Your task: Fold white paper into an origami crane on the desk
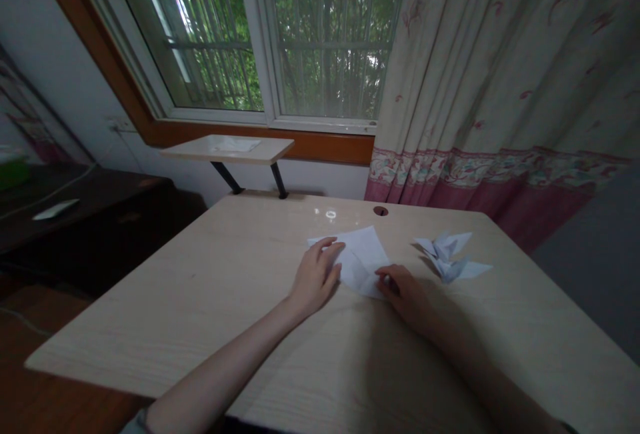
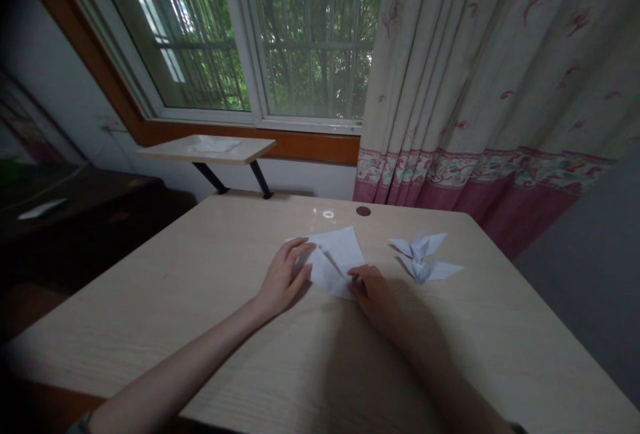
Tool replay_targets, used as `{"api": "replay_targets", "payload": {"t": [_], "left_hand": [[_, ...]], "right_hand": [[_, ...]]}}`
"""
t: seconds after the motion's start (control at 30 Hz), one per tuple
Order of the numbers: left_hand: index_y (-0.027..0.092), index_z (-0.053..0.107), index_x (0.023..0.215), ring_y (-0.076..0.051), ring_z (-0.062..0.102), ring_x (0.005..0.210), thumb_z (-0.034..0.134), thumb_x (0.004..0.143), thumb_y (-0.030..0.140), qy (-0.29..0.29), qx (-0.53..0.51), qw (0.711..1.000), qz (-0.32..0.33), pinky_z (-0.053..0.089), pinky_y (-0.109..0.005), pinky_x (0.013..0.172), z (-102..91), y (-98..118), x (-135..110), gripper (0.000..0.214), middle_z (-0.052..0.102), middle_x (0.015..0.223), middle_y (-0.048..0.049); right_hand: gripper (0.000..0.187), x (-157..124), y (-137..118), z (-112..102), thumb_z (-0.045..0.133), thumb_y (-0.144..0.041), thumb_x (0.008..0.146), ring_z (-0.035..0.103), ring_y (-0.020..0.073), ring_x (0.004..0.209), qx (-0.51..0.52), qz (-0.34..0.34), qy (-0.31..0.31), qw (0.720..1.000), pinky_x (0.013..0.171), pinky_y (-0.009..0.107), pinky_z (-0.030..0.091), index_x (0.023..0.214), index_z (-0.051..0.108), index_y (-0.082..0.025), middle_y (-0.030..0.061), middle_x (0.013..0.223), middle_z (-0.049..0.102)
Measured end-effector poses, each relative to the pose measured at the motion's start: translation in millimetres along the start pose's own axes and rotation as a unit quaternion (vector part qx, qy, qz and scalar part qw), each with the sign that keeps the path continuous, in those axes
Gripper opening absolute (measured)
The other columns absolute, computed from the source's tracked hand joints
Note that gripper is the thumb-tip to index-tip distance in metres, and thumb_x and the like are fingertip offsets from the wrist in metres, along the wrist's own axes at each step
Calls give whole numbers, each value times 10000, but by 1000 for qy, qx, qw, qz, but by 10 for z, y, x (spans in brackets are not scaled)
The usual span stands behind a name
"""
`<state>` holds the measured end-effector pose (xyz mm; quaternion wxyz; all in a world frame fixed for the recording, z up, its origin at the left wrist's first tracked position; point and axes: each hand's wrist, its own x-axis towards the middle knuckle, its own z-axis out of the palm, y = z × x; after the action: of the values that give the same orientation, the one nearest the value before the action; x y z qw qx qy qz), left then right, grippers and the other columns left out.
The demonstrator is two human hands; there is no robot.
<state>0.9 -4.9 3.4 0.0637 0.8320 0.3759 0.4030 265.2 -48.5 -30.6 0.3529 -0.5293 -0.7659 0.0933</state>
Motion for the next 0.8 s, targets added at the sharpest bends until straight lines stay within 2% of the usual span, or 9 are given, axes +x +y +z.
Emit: {"api": "replay_targets", "payload": {"t": [0.13, 0.23, 0.33, 0.43, 0.6, 0.8], "left_hand": [[303, 642, 1290, -309, 452, 1336, 503, 985, 171, -40, 28, 996, 78, 418, -521, 1083, -35, 55, -5, 360, 438, 1489, -111], [322, 695, 1229, -335, 393, 1369, 576, 964, 209, -67, 44, 992, 101, 363, -562, 1109, -34, 83, -19, 312, 390, 1526, -96], [318, 707, 1215, -352, 362, 1377, 642, 951, 287, -70, 59, 990, 104, 322, -586, 1121, -11, 80, -31, 273, 355, 1543, -106], [301, 701, 1217, -358, 350, 1381, 686, 926, 313, -69, 66, 990, 102, 307, -588, 1126, 6, 59, -32, 291, 355, 1544, -116], [279, 697, 1211, -360, 346, 1384, 678, 928, 279, -72, 79, 990, 98, 299, -597, 1130, 16, 27, -33, 283, 357, 1544, -128], [326, 705, 1219, -342, 366, 1374, 625, 964, 195, -51, 92, 991, 87, 333, -586, 1114, 56, 3, -38, 298, 402, 1527, -99]], "right_hand": [[238, -15, 72, 21, 505, -193, 952, 687, 241, 1065, -8, -38, 11, 999, 950, 436, 569, 1136, 640, -256, 84, 1114, 715], [300, -34, 142, 50, 511, -203, 954, 677, 244, 1139, -20, -55, 13, 998, 1016, 472, 550, 1215, 648, -259, 87, 1187, 719], [382, -54, 188, 94, 483, -218, 972, 645, 240, 1237, -37, -61, 3, 997, 1088, 489, 511, 1322, 634, -256, 91, 1311, 695], [400, -59, 181, 112, 464, -231, 989, 619, 246, 1289, -68, -60, -21, 996, 1117, 494, 491, 1346, 643, -234, 102, 1380, 666], [399, -45, 112, 50, 458, -215, 990, 634, 251, 1269, -120, -84, -39, 988, 1110, 503, 497, 1332, 662, -227, 95, 1371, 675], [364, -43, 80, -17, 495, -230, 988, 686, 264, 1166, -157, -95, -47, 982, 1053, 498, 534, 1298, 686, -212, 102, 1287, 724]]}}
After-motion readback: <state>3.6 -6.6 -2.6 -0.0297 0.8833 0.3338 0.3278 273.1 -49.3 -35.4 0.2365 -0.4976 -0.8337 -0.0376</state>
